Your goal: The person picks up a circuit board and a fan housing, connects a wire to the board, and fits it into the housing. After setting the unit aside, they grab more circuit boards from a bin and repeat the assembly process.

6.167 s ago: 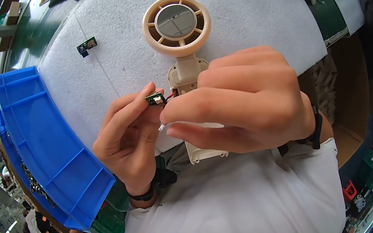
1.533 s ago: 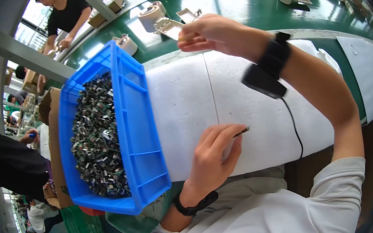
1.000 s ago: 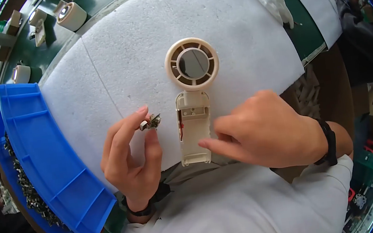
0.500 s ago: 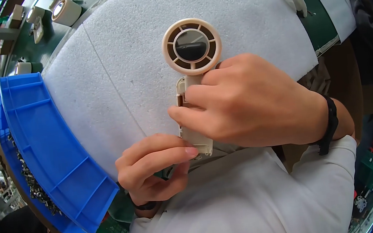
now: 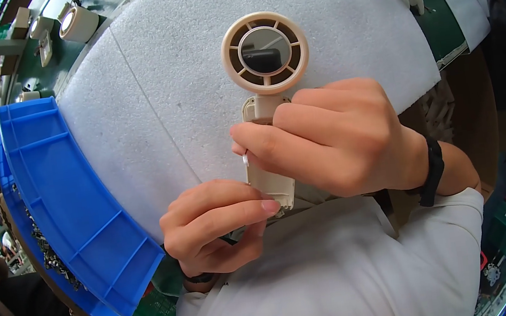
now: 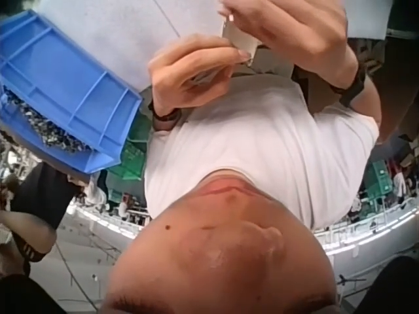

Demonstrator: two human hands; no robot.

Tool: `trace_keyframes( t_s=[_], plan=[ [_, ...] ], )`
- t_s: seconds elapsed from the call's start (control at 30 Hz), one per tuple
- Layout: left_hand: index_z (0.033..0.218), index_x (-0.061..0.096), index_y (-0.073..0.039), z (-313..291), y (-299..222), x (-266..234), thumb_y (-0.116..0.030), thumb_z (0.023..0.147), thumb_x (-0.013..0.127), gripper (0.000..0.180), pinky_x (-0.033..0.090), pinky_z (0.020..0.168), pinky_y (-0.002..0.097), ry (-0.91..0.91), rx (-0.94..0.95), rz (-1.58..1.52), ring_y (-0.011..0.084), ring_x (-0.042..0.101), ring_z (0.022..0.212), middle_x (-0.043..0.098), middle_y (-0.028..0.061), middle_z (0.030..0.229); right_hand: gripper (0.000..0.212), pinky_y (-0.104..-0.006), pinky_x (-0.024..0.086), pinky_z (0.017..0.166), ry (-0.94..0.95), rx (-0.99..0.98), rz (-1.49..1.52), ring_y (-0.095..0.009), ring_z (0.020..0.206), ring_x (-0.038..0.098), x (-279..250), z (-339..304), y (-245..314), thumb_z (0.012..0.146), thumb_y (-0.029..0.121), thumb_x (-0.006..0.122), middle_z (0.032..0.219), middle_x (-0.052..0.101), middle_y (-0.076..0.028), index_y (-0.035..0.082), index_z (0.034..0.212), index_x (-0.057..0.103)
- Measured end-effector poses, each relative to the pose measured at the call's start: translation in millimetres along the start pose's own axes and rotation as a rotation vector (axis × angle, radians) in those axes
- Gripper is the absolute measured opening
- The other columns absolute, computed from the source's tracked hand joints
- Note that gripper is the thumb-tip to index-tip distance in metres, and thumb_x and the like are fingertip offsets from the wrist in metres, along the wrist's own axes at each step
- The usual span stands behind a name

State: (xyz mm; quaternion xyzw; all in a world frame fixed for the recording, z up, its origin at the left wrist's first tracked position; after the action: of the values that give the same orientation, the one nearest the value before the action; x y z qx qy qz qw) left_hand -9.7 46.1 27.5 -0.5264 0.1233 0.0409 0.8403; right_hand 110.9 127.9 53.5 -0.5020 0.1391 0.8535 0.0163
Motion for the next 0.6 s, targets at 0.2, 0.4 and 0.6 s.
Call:
trace_keyframes(
  t_s=[0.2, 0.4, 0.6],
  plan=[
    [0.105, 0.073, 0.001, -0.8, 0.7, -2.9, 0.017, 0.062, 0.068, 0.047, 0.057, 0.063, 0.0311, -0.028, 0.018, -0.025, 0.0229, 0.069, 0.073, 0.069, 0.0142, 0.096, 0.022, -0.0258, 0.036, 0.041, -0.149, 0.123, 0.032, -0.011, 0.047, 0.049, 2.7, 5.9, -3.4, 0.071, 0.013, 0.084, 0.058, 0.047, 0.003, 0.008, 0.088, 0.071],
    [0.105, 0.073, 0.002, -3.3, 2.5, -4.2, 0.018, 0.061, 0.067, 0.047, 0.058, 0.064, 0.0313, -0.061, 0.013, -0.048, 0.0233, 0.070, 0.074, 0.068, 0.0158, 0.097, 0.018, -0.0266, 0.038, 0.041, -0.185, 0.125, 0.033, -0.012, 0.048, 0.051, 1.3, 6.1, -3.3, 0.073, 0.013, 0.082, 0.058, 0.048, 0.002, 0.008, 0.085, 0.069],
    [0.106, 0.073, 0.002, -2.6, 1.9, -3.5, 0.017, 0.061, 0.067, 0.047, 0.058, 0.064, 0.0309, -0.038, 0.001, -0.035, 0.0240, 0.070, 0.074, 0.069, 0.0159, 0.097, 0.019, -0.0281, 0.041, 0.044, -0.130, 0.185, 0.093, -0.014, 0.050, 0.054, 6.4, 7.3, -5.4, 0.074, 0.013, 0.081, 0.061, 0.053, 0.001, 0.008, 0.088, 0.070]
  ],
)
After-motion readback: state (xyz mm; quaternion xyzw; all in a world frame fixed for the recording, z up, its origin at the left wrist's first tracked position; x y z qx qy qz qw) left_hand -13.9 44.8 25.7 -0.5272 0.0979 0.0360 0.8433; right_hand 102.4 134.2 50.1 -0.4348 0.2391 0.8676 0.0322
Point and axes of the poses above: each hand's wrist, its own z-axis towards the middle knuckle, its own x-axis out of the palm, y = z × x, the point moved 7 cm from there along z, towards the middle knuckle
